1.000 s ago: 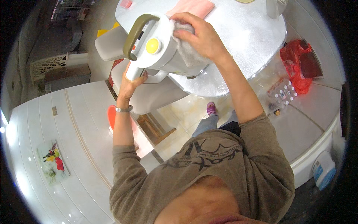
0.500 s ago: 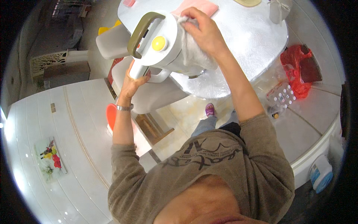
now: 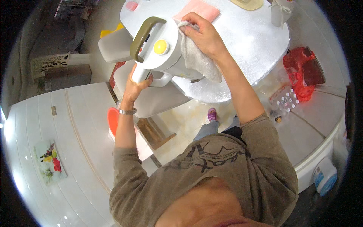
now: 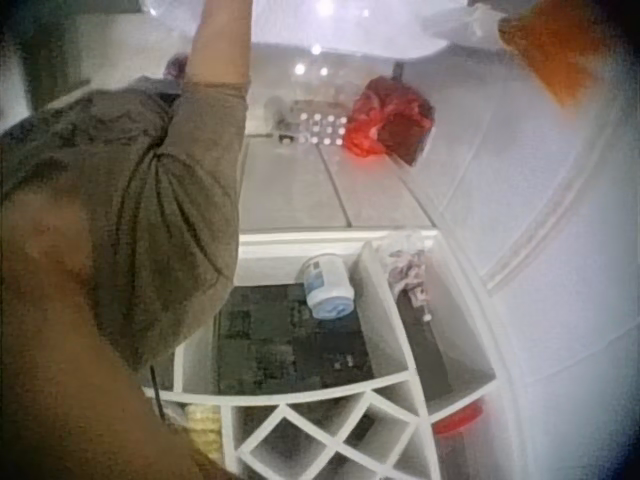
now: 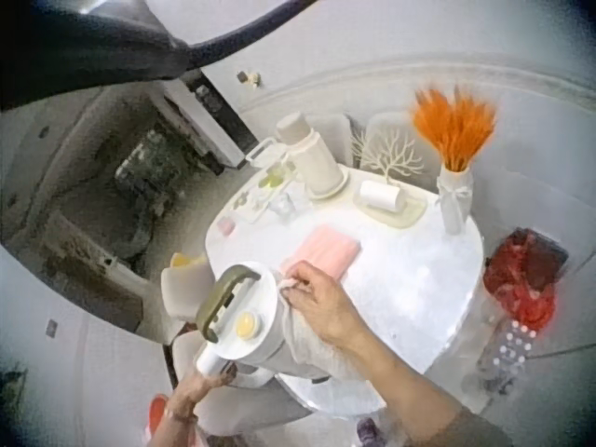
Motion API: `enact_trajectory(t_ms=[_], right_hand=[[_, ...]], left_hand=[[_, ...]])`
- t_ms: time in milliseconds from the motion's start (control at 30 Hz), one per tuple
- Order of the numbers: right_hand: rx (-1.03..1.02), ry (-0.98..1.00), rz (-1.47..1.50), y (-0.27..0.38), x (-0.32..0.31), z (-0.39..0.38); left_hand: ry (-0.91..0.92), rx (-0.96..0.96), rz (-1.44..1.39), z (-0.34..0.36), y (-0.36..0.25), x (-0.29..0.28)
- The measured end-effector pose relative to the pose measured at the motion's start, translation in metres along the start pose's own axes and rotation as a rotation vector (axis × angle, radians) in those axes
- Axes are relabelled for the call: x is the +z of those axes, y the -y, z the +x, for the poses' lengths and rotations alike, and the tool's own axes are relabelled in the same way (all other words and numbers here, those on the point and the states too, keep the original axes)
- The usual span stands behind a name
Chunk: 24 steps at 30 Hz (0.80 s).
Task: The person wipes the exterior of a white electric kettle with a white cloth, cleaning the handle, lid, and body. They then dip the cloth into a red basin of water, wring it out, and continue wiping the kettle and the surrounding table surface.
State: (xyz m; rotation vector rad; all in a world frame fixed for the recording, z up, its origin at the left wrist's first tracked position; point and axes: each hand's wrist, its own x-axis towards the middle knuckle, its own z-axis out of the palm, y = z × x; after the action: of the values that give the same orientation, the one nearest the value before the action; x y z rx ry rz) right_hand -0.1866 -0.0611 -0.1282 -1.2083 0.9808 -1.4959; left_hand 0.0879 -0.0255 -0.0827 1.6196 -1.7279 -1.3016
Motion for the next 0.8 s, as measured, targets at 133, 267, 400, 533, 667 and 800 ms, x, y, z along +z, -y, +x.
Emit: enact_trajectory(t_ms=[133, 267, 400, 533, 667, 800], right_hand=[[-0.132, -0.014, -0.042, -0.007, 0.006, -0.013], [-0.161, 0.043, -0.052, 0.005, 0.001, -0.009], [0.076, -0.031, -0.072, -0.02, -0.008, 0.007], [0.1, -0.094, -0.129, -0.021, -0.003, 0.004], [0.023, -0.089, -0.016, -0.002, -0.003, -0.01], [-0.118, -0.038, -0.038, -0.002, -0.002, -0.009]], left_hand=[[0.015, 0.016, 0.005, -0.001, 0.003, -0.002], [-0.003, 0.009, -0.005, -0.007, 0.0, 0.001], [0.004, 0.005, 0.04, 0.0, 0.001, -0.003], [-0.006, -0.003, 0.143, -0.006, 0.001, -0.013], [-0.005, 0.19, 0.217, -0.009, -0.03, -0.019], [-0.271, 0.363, 0.324, 0.013, -0.067, 0.014]])
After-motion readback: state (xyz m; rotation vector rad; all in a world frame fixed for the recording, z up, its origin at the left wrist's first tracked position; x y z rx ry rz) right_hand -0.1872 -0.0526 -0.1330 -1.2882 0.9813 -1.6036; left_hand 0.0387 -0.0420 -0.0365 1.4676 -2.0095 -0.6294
